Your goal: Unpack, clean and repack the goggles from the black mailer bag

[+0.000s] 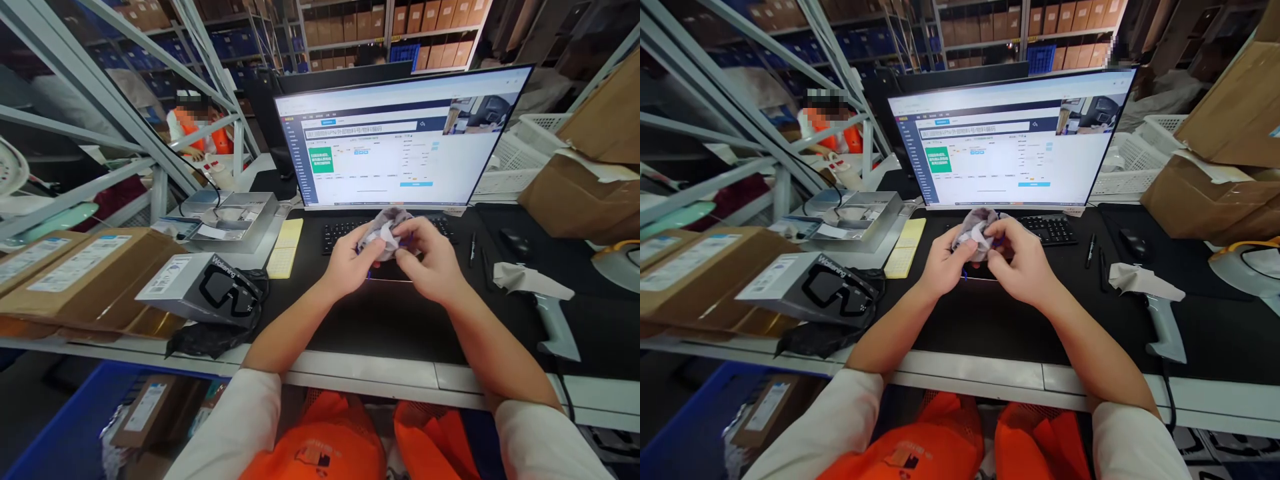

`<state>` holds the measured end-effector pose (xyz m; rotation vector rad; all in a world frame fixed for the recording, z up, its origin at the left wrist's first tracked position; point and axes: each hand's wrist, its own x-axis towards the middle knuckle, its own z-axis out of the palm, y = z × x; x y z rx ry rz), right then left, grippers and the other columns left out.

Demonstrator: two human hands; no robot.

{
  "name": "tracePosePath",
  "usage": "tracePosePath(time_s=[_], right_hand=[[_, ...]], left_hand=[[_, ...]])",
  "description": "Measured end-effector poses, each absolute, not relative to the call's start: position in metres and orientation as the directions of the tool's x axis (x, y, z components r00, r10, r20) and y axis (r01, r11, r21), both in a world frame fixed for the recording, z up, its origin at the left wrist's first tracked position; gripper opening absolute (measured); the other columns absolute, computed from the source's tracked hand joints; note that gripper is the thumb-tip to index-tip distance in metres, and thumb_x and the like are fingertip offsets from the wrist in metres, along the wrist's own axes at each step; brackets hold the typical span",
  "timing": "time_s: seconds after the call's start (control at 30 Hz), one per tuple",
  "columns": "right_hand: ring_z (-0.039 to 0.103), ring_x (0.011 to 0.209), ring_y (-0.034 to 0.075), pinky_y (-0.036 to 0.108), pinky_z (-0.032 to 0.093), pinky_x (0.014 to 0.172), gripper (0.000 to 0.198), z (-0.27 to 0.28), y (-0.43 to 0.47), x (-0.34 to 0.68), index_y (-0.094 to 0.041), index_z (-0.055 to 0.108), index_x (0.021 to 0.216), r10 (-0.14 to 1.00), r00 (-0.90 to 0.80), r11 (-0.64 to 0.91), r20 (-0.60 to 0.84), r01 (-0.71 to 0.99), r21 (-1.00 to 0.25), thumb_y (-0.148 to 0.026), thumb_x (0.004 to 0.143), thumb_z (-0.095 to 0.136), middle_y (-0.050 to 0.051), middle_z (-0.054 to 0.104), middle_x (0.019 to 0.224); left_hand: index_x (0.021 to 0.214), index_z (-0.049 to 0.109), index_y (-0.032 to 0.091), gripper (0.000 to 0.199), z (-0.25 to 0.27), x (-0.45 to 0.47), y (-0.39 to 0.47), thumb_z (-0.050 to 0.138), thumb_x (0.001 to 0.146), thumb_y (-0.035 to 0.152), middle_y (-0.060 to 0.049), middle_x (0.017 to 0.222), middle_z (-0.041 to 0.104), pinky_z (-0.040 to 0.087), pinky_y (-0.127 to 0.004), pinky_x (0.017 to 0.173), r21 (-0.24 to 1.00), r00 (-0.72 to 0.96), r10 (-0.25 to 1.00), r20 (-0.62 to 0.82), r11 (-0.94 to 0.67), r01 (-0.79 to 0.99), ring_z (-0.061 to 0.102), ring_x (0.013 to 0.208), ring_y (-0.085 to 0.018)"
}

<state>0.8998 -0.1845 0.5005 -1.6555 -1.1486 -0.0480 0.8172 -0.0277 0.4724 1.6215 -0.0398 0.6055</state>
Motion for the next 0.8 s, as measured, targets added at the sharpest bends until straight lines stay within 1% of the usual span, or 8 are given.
tracePosePath(time_s=[0.07, 0.13, 0.37, 0.5, 0.57, 0.63, 0.73, 0.8], right_hand=[[0.06, 0.076, 0.016, 0.028, 0.048, 0.067, 0.04, 0.5, -0.189, 0.905, -0.024, 0.054, 0.124, 0.634, 0.555, 0.101, 0.538, 0.631, -0.769, -0.017, 0.085, 0.056, 0.002, 0.061, 0.094], [0.062, 0.082, 0.017, 0.029, 0.049, 0.069, 0.045, 0.502, -0.193, 0.911, -0.025, 0.051, 0.13, 0.588, 0.576, 0.091, 0.568, 0.651, -0.754, -0.017, 0.086, 0.057, 0.002, 0.061, 0.094], [0.06, 0.076, 0.017, 0.032, 0.05, 0.074, 0.021, 0.511, -0.192, 0.911, -0.02, 0.064, 0.108, 0.677, 0.499, -0.111, 0.541, 0.796, -0.595, -0.031, 0.09, 0.065, 0.004, 0.067, 0.09], [0.062, 0.082, 0.019, 0.033, 0.052, 0.079, 0.035, 0.509, -0.191, 0.91, -0.02, 0.059, 0.121, 0.699, 0.53, -0.036, 0.48, 0.697, -0.716, -0.027, 0.087, 0.065, 0.005, 0.068, 0.095], [0.064, 0.083, 0.019, 0.034, 0.053, 0.08, 0.028, 0.509, -0.192, 0.913, -0.02, 0.061, 0.116, 0.716, 0.54, 0.074, 0.442, 0.571, -0.818, -0.026, 0.089, 0.06, 0.005, 0.069, 0.095], [0.065, 0.08, 0.02, 0.035, 0.053, 0.08, 0.02, 0.51, -0.193, 0.917, -0.019, 0.067, 0.103, 0.745, 0.528, 0.172, 0.408, 0.439, -0.882, -0.03, 0.093, 0.053, 0.006, 0.071, 0.092], [0.065, 0.077, 0.021, 0.036, 0.052, 0.079, 0.041, 0.513, -0.193, 0.92, -0.018, 0.069, 0.079, 0.766, 0.51, 0.196, 0.393, 0.396, -0.897, -0.047, 0.1, 0.048, 0.007, 0.071, 0.082], [0.063, 0.074, 0.021, 0.035, 0.051, 0.075, 0.049, 0.515, -0.191, 0.918, -0.018, 0.067, 0.072, 0.755, 0.541, 0.132, 0.37, 0.426, -0.895, -0.059, 0.096, 0.056, 0.006, 0.068, 0.074]], left_hand=[[0.112, 0.072, 0.015, 0.049, 0.473, 0.818, -0.024, 0.067, 0.09, 0.059, -0.004, 0.085, 0.071, 0.053, -0.024, 0.049, 0.916, 0.826, 0.395, 0.402, -0.155, -0.371, 0.059, 0.057, -0.012], [0.111, 0.073, 0.015, 0.044, 0.474, 0.818, -0.02, 0.067, 0.09, 0.053, -0.003, 0.08, 0.069, 0.052, -0.023, 0.046, 0.915, 0.812, 0.423, 0.403, -0.158, -0.371, 0.057, 0.052, -0.011], [0.121, 0.072, 0.015, 0.044, 0.471, 0.817, -0.017, 0.062, 0.092, 0.047, -0.004, 0.089, 0.074, 0.055, -0.023, 0.048, 0.887, 0.781, 0.42, 0.462, -0.237, -0.397, 0.059, 0.054, -0.011], [0.127, 0.071, 0.015, 0.048, 0.468, 0.818, -0.015, 0.063, 0.092, 0.048, -0.005, 0.093, 0.075, 0.058, -0.025, 0.05, 0.89, 0.796, 0.399, 0.455, -0.227, -0.395, 0.062, 0.058, -0.013], [0.128, 0.071, 0.017, 0.047, 0.468, 0.817, -0.013, 0.062, 0.094, 0.047, -0.005, 0.096, 0.077, 0.058, -0.025, 0.051, 0.88, 0.789, 0.392, 0.473, -0.25, -0.403, 0.064, 0.059, -0.014], [0.128, 0.072, 0.019, 0.04, 0.469, 0.814, -0.012, 0.06, 0.096, 0.039, -0.005, 0.102, 0.078, 0.061, -0.028, 0.063, 0.834, 0.758, 0.36, 0.543, -0.331, -0.441, 0.07, 0.069, -0.016], [0.127, 0.073, 0.022, 0.035, 0.471, 0.811, -0.015, 0.058, 0.096, 0.028, -0.005, 0.116, 0.078, 0.06, -0.032, 0.09, 0.707, 0.689, 0.254, 0.679, -0.478, -0.521, 0.074, 0.097, -0.021], [0.128, 0.073, 0.021, 0.036, 0.471, 0.81, -0.018, 0.057, 0.096, 0.026, -0.006, 0.119, 0.078, 0.058, -0.033, 0.095, 0.645, 0.672, 0.187, 0.716, -0.546, -0.535, 0.074, 0.102, -0.022]])
